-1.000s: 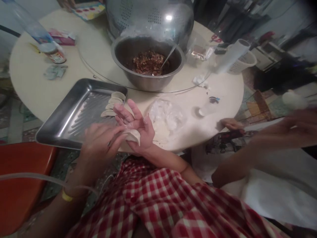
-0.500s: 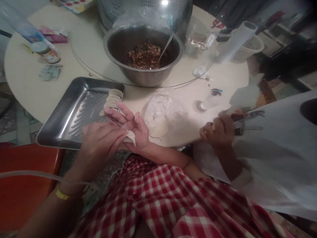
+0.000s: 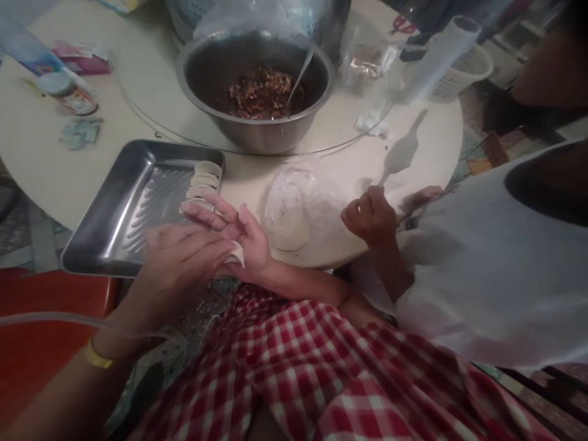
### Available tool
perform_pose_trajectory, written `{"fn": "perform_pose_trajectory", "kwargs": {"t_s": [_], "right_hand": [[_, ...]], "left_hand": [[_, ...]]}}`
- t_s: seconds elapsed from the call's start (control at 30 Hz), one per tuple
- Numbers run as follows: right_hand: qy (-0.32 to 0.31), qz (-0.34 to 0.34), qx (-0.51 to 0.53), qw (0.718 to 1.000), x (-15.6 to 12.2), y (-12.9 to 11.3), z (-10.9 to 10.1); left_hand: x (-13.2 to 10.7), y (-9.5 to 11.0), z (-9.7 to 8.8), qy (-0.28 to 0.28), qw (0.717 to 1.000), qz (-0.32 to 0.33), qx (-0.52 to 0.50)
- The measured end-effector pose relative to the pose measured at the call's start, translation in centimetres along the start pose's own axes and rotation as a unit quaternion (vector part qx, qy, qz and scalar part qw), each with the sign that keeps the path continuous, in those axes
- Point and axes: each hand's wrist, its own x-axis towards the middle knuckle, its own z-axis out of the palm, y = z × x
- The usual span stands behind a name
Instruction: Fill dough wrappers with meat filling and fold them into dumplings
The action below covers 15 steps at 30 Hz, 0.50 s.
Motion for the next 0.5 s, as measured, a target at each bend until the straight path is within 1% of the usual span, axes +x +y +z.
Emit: {"fn": "perform_pose_trajectory", "kwargs": {"t_s": [0.1, 0.2, 0.33, 0.43, 0.5], "right_hand": [[0.002, 0.016, 0.005, 1.0, 0.03, -0.09, 0.1], [0.015, 0.033, -0.002, 0.999, -0.04, -0.32, 0.2], [0.014, 0.018, -0.008, 1.0, -0.04, -0.41, 0.06], [-0.001, 0.009, 0.011, 1.0, 0.12, -0.18, -0.22], [0.003, 0.009, 0.033, 0.999, 0.27, 0.06, -0.43]], "left_hand": [[-0.39, -0.31, 0.08, -0.013, 1.0, -0.006, 0.008], [-0.65, -0.39, 0.29, -0.026, 1.0, 0.005, 0.011], [-0.68, -0.44, 0.41, -0.029, 0.999, 0.013, 0.022], [-0.58, -0.59, 0.2, -0.026, 0.999, 0.022, 0.027], [-0.36, -0.58, -0.02, -0.031, 0.998, 0.033, 0.031]]}}
